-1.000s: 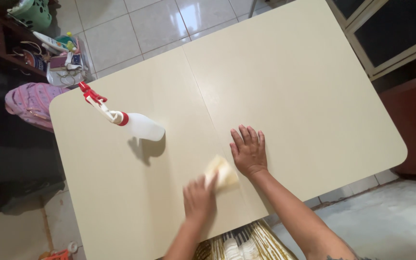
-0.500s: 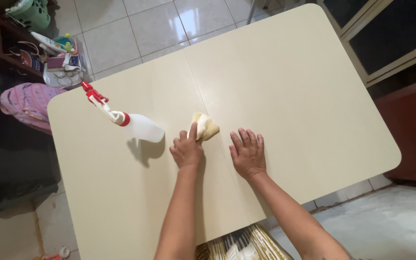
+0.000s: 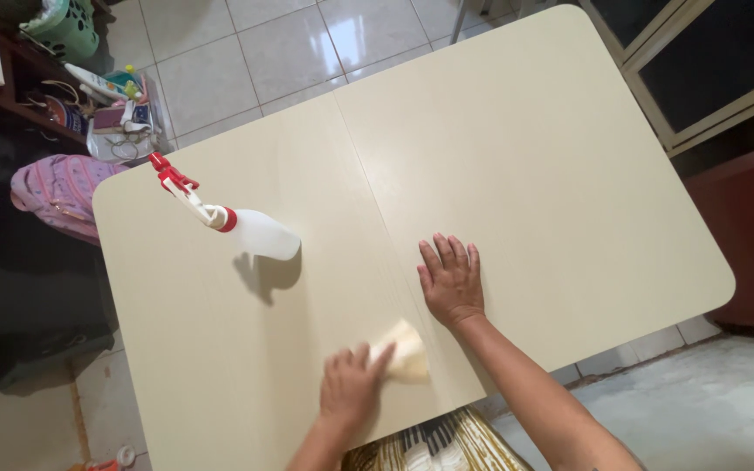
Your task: Wiping a table surface with a cloth.
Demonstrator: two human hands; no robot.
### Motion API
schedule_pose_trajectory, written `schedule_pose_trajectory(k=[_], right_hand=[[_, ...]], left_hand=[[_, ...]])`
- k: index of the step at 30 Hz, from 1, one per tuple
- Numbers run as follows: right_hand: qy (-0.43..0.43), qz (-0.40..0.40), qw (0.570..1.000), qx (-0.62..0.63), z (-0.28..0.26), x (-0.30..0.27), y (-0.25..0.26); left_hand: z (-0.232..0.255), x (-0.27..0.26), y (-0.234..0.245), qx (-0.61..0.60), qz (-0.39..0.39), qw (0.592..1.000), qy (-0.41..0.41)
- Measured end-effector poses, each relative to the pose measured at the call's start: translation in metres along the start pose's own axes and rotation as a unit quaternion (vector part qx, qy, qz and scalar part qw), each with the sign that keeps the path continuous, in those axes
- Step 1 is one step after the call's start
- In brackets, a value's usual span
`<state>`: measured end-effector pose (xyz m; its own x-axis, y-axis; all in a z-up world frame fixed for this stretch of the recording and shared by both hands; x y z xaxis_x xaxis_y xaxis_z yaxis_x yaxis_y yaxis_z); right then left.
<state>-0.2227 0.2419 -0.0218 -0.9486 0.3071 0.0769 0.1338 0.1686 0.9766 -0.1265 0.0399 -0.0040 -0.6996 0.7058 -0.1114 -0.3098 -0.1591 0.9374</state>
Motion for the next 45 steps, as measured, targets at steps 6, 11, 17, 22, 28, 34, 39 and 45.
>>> schedule_pose_trajectory(k=[6,11,17,22,28,34,39,45], right_hand=[[-0.005,0.002,1.000,0.003,-0.003,0.000,0.007],[-0.006,-0.005,1.000,0.008,-0.005,0.000,0.007],[-0.046,-0.014,0.988,0.147,0.016,0.005,0.000],[-0.177,-0.119,0.845,0.490,0.008,-0.050,-0.018],[0.180,0.042,0.973,0.139,-0.102,-0.104,0.045],[0.073,0.047,0.994,0.070,-0.041,0.043,0.037],[-0.011,-0.006,0.998,0.057,-0.042,0.035,0.020],[0.216,-0.040,0.967,0.128,-0.069,-0.158,0.055]], left_hand=[[-0.100,0.105,0.063,0.007,0.072,0.971,0.226],[-0.079,0.097,0.025,-0.082,0.003,0.929,0.360],[-0.008,0.041,-0.034,-0.308,0.049,0.906,0.286],[-0.065,-0.019,-0.036,-0.257,0.206,0.901,0.283],[-0.101,-0.052,-0.010,0.073,0.094,0.921,0.372],[-0.097,-0.054,-0.005,0.096,0.088,0.916,0.378],[-0.097,-0.054,-0.003,0.094,0.107,0.912,0.385],[-0.094,-0.055,0.002,0.095,0.127,0.914,0.373]])
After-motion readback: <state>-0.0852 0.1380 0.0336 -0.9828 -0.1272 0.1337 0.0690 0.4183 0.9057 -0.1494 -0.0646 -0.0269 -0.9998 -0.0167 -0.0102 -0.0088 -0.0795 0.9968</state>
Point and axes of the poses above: each hand's wrist, its own x-axis towards the middle knuckle, its own y-axis out of the back of the hand, z = x × y, the point moved 10 cm from there along x, towards the middle knuckle, and after that the axes turned 12 degrees about -y, right-handed, at the moved point
